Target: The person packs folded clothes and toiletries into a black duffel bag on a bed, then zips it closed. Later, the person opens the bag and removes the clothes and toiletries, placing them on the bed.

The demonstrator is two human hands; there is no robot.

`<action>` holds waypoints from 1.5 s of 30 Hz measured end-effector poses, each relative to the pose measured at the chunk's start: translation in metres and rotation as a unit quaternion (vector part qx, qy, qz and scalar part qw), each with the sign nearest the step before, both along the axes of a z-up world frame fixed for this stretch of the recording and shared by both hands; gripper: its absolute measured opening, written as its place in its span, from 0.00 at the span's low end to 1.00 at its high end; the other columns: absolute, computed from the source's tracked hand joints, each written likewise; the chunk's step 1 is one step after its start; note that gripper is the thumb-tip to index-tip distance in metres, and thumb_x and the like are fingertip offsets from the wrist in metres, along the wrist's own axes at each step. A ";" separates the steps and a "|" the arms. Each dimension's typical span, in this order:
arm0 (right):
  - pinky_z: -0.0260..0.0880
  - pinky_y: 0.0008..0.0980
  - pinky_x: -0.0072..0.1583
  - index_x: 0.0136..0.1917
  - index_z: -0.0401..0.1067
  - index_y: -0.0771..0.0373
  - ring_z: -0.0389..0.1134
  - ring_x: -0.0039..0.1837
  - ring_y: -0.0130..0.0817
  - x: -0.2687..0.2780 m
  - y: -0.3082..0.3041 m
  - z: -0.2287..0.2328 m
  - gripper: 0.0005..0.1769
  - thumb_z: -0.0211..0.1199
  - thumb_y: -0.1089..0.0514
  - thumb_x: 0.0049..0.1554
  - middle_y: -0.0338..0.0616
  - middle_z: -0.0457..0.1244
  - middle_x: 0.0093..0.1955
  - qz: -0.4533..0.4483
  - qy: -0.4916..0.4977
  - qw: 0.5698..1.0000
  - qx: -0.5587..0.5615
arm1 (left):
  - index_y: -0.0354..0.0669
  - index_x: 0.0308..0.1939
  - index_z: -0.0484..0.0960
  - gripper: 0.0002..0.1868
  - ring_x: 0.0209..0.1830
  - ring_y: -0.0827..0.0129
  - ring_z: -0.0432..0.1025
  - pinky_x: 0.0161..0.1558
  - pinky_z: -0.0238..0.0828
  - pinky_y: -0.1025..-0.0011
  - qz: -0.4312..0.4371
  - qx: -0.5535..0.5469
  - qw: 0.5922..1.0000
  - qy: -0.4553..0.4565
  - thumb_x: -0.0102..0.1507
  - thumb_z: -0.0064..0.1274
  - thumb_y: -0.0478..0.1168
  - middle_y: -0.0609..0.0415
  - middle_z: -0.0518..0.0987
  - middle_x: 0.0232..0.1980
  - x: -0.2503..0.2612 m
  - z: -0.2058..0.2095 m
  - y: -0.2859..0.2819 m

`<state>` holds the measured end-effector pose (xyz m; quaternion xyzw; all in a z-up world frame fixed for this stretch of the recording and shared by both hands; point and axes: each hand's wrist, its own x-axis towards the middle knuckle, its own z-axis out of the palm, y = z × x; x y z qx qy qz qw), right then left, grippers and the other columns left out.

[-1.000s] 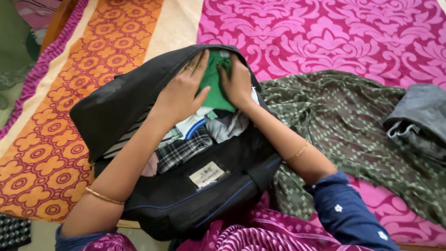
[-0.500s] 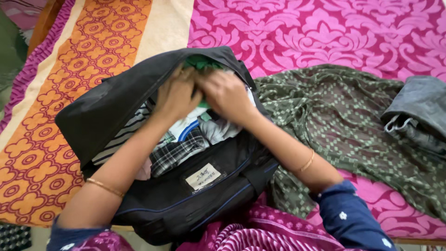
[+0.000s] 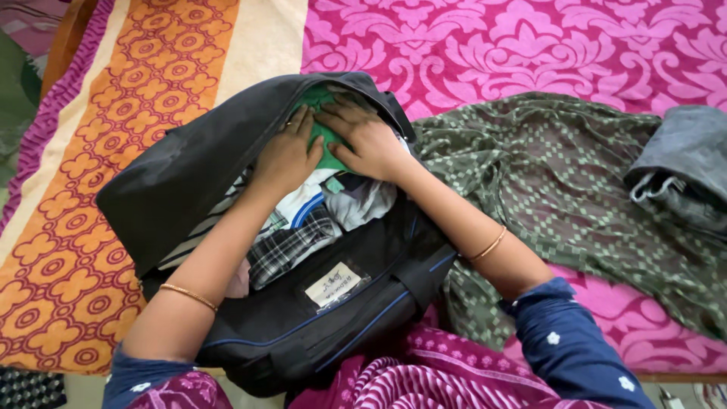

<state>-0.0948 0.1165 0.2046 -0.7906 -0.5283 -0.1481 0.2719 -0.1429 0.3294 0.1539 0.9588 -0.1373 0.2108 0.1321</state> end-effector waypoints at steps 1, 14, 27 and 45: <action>0.55 0.50 0.75 0.72 0.66 0.66 0.55 0.77 0.59 -0.007 -0.008 0.003 0.34 0.63 0.51 0.56 0.59 0.60 0.73 0.016 -0.013 1.000 0.004 | 0.26 0.68 0.70 0.31 0.66 0.41 0.70 0.62 0.67 0.53 0.016 0.045 0.999 -0.026 0.69 0.47 0.49 0.30 0.69 0.71 -0.007 0.005 -0.007; 0.69 0.44 0.47 0.47 0.79 0.60 0.72 0.45 0.46 -0.068 -0.147 -0.006 0.26 0.68 0.34 0.53 0.50 0.71 0.40 -0.308 0.241 0.895 -0.214 | 0.50 0.60 0.78 0.18 0.49 0.58 0.74 0.40 0.70 0.59 0.193 0.267 0.931 -0.160 0.66 0.53 0.37 0.50 0.79 0.48 -0.065 0.117 0.001; 0.66 0.36 0.40 0.45 0.80 0.62 0.70 0.35 0.36 0.005 -0.128 0.065 0.12 0.64 0.52 0.57 0.46 0.67 0.33 -0.269 0.051 0.953 0.129 | 0.50 0.29 0.80 0.06 0.30 0.58 0.76 0.28 0.69 0.64 0.256 0.303 0.845 -0.358 0.55 0.49 0.34 0.52 0.77 0.30 0.008 0.164 0.173; 0.66 0.46 0.42 0.43 0.77 0.58 0.69 0.45 0.48 0.113 -0.110 0.053 0.10 0.65 0.54 0.48 0.48 0.68 0.40 -0.320 -0.257 0.912 0.005 | 0.40 0.38 0.80 0.15 0.32 0.50 0.72 0.33 0.62 0.54 0.083 0.187 0.946 -0.253 0.63 0.66 0.47 0.46 0.76 0.32 0.021 0.166 0.059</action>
